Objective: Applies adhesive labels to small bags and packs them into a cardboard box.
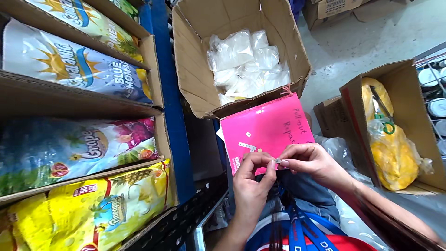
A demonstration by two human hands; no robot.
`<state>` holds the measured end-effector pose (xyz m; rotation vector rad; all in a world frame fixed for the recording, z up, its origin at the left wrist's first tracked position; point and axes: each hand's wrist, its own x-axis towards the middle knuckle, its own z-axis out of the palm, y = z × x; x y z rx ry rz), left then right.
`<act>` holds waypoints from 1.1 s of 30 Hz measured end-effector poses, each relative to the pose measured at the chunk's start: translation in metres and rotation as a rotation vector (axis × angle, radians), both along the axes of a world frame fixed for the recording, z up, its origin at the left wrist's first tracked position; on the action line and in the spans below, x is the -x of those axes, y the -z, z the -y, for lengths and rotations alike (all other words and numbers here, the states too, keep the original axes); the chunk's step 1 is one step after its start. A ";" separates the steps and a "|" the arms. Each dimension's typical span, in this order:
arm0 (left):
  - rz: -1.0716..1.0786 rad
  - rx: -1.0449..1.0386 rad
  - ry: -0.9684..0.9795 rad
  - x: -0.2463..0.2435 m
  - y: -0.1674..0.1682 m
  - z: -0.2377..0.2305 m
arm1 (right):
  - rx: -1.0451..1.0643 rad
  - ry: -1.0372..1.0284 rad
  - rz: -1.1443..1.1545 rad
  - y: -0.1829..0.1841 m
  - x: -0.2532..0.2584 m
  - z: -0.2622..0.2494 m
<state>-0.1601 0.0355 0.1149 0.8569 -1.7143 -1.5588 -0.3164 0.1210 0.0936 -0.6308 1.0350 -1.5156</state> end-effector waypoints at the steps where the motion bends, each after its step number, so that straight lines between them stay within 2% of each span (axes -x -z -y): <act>1: 0.010 0.026 -0.007 0.000 0.000 -0.001 | -0.001 0.007 -0.013 -0.001 0.000 0.000; 20: 0.118 0.383 -0.035 0.003 0.008 -0.002 | -0.055 0.119 -0.104 -0.006 -0.012 0.004; 30: 0.113 0.294 -0.031 0.003 0.009 0.001 | -0.073 0.133 -0.111 -0.005 -0.012 0.005; 33: 0.138 0.337 -0.049 0.004 0.011 0.003 | -0.088 0.163 -0.117 -0.004 -0.013 0.005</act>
